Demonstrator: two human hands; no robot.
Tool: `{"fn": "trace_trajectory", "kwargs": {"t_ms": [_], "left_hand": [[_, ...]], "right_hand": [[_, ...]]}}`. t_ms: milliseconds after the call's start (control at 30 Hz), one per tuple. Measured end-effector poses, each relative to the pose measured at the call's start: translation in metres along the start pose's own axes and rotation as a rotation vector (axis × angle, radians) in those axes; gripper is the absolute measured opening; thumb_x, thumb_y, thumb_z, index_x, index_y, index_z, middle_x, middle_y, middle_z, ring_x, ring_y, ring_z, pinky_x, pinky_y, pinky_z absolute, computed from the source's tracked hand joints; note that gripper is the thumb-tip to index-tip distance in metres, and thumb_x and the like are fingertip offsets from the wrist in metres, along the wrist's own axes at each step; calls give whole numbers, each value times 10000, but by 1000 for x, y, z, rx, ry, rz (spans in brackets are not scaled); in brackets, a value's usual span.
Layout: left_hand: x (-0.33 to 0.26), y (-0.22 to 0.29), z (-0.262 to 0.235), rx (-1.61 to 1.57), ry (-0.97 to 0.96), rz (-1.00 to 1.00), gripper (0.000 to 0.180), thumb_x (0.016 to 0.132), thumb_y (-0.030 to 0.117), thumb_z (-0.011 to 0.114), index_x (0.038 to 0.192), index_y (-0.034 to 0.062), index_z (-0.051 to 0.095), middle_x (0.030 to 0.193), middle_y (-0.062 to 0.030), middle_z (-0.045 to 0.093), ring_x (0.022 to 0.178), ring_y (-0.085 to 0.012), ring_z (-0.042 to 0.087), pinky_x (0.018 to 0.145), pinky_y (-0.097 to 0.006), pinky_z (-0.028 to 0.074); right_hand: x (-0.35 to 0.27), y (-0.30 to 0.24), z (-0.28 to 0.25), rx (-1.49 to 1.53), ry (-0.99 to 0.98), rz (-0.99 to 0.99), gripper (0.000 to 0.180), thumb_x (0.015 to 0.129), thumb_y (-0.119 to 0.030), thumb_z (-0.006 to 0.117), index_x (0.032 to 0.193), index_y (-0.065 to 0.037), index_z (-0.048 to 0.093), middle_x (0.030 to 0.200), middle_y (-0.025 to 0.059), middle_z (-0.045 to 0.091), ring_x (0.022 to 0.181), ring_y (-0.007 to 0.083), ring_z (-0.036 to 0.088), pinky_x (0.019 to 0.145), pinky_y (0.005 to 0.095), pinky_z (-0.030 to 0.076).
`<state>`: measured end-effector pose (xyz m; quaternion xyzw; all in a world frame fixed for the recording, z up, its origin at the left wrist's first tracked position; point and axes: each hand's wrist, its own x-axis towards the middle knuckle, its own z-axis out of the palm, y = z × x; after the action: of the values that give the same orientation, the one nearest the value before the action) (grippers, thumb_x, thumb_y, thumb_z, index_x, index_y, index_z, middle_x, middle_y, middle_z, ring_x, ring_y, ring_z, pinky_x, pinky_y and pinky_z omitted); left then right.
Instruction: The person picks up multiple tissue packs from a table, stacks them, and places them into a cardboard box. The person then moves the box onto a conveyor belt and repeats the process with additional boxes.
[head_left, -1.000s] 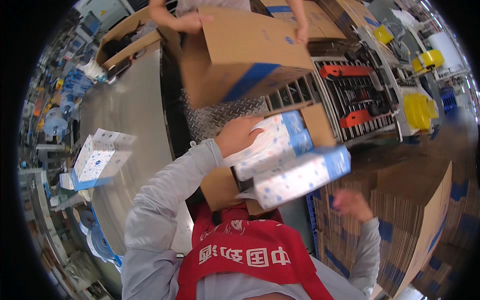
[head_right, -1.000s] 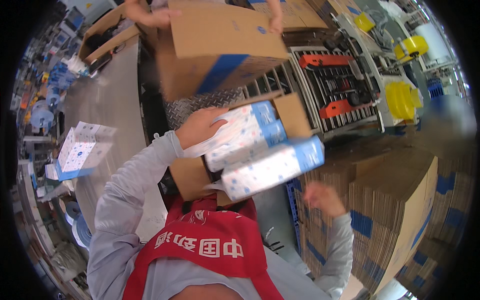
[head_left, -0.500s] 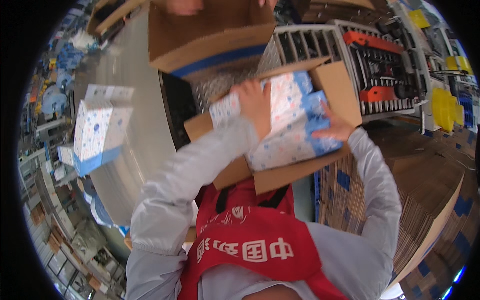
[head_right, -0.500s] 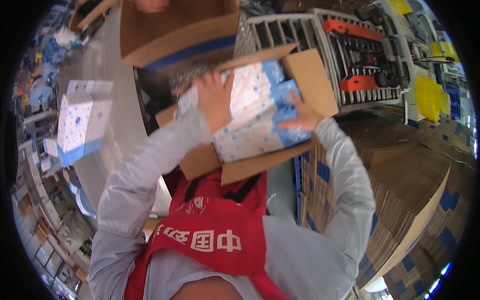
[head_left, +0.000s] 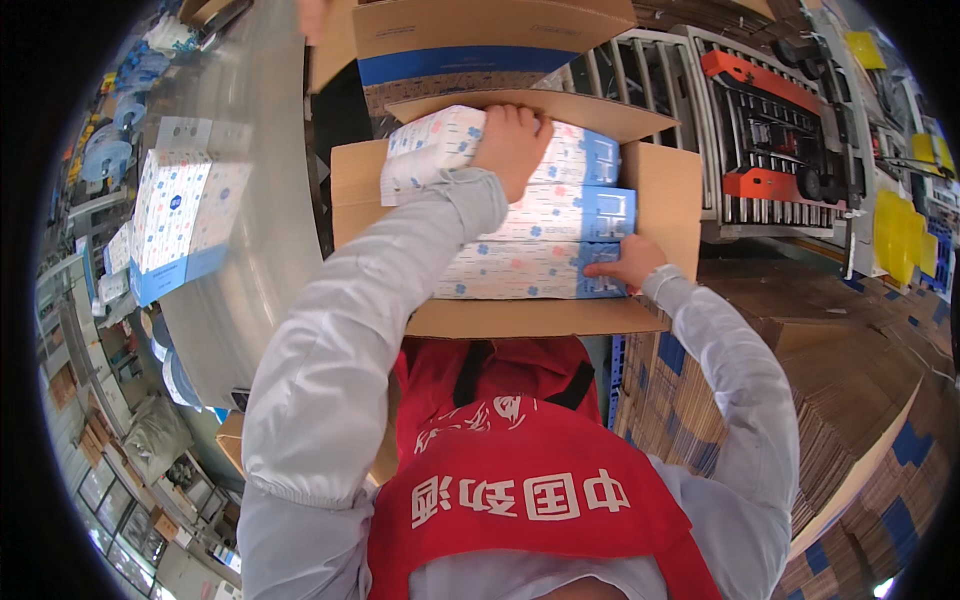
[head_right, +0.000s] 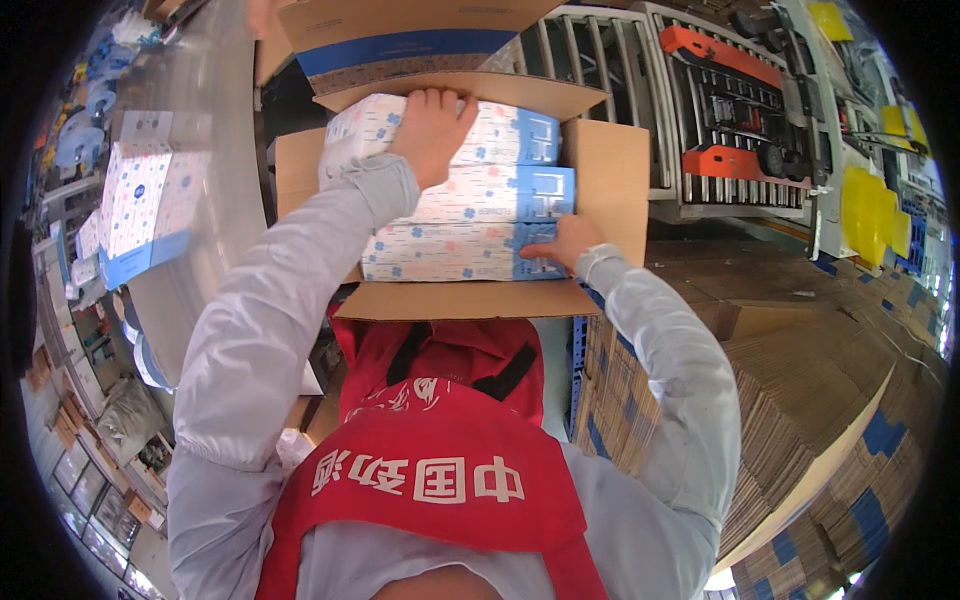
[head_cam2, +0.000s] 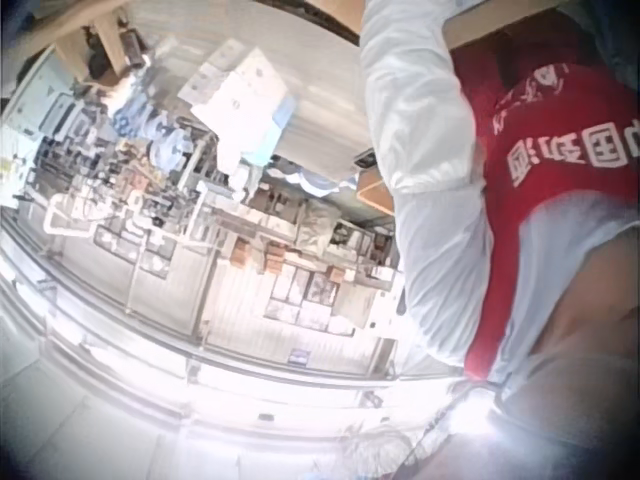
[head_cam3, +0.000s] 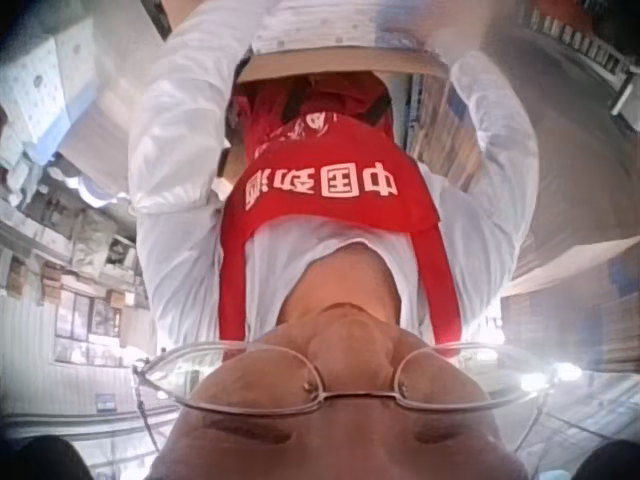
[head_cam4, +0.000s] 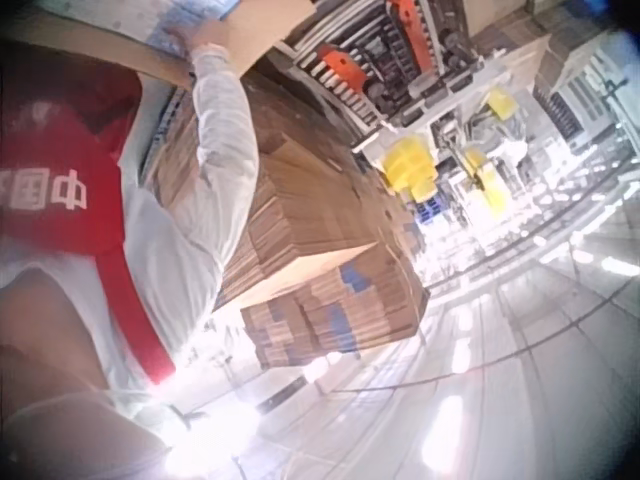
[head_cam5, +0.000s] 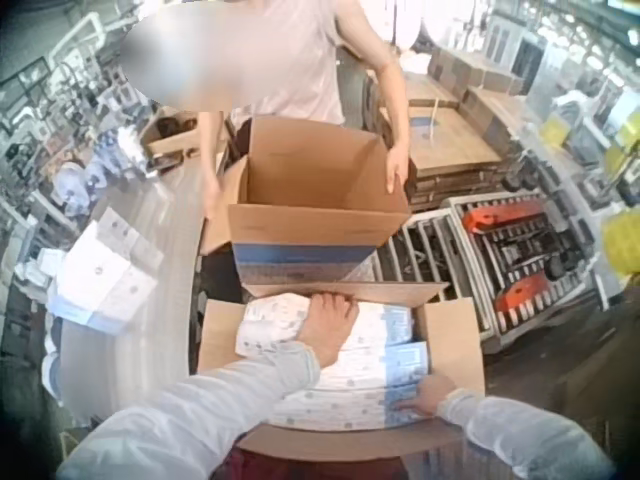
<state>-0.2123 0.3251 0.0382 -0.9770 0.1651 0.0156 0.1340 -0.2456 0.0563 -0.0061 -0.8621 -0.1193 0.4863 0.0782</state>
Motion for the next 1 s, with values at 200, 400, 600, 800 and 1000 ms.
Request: {"fn": "trace_trajectory", "kwargs": {"t_ms": [200, 400, 600, 800, 1000], "left_hand": [[-13, -20, -33, -255, 35, 108, 737, 619, 86, 715, 1301, 37, 438, 1012, -152, 529, 913, -305, 520, 806, -376, 392], [-28, -33, -85, -558, 145, 160, 929, 646, 201, 785, 1453, 205, 325, 918, -119, 480, 860, -306, 495, 785, -386, 377], [-14, -43, 59, -535, -19, 91, 835, 794, 539, 648, 1484, 308, 236, 1182, -214, 436, 1170, -396, 380, 1013, -444, 273], [-2, -15, 49, -440, -299, 18, 748, 842, 632, 507, 1474, 359, 215, 1511, -201, 174, 1400, -396, 125, 1134, -491, 88], [-143, -20, 62, -497, -34, 68, 711, 887, 492, 542, 1475, 217, 252, 1541, -157, 112, 1416, -349, 112, 1151, -481, 96]], "right_hand": [[-26, 22, 4, -19, 220, -26, 717, 664, -711, 657, 748, 2, 661, 707, 172, 654, 709, 331, 643, 673, 422, 505], [-63, 43, 10, 350, 707, -182, 357, 778, -407, 713, 727, -57, 658, 614, 125, 618, 620, 337, 616, 634, 382, 500], [-90, -23, -51, 81, 1072, -654, 331, 832, -226, 670, 1104, -50, 607, 1103, 154, 594, 1030, 323, 566, 845, 413, 459], [48, -12, -4, -280, 1013, -562, 686, 899, -487, 495, 1428, -83, 329, 1502, 145, 256, 1408, 319, 173, 1138, 519, 90], [54, -9, 1, -328, 958, -537, 722, 901, -523, 469, 1451, -91, 291, 1532, 150, 180, 1422, 321, 126, 1140, 520, 61]]}}
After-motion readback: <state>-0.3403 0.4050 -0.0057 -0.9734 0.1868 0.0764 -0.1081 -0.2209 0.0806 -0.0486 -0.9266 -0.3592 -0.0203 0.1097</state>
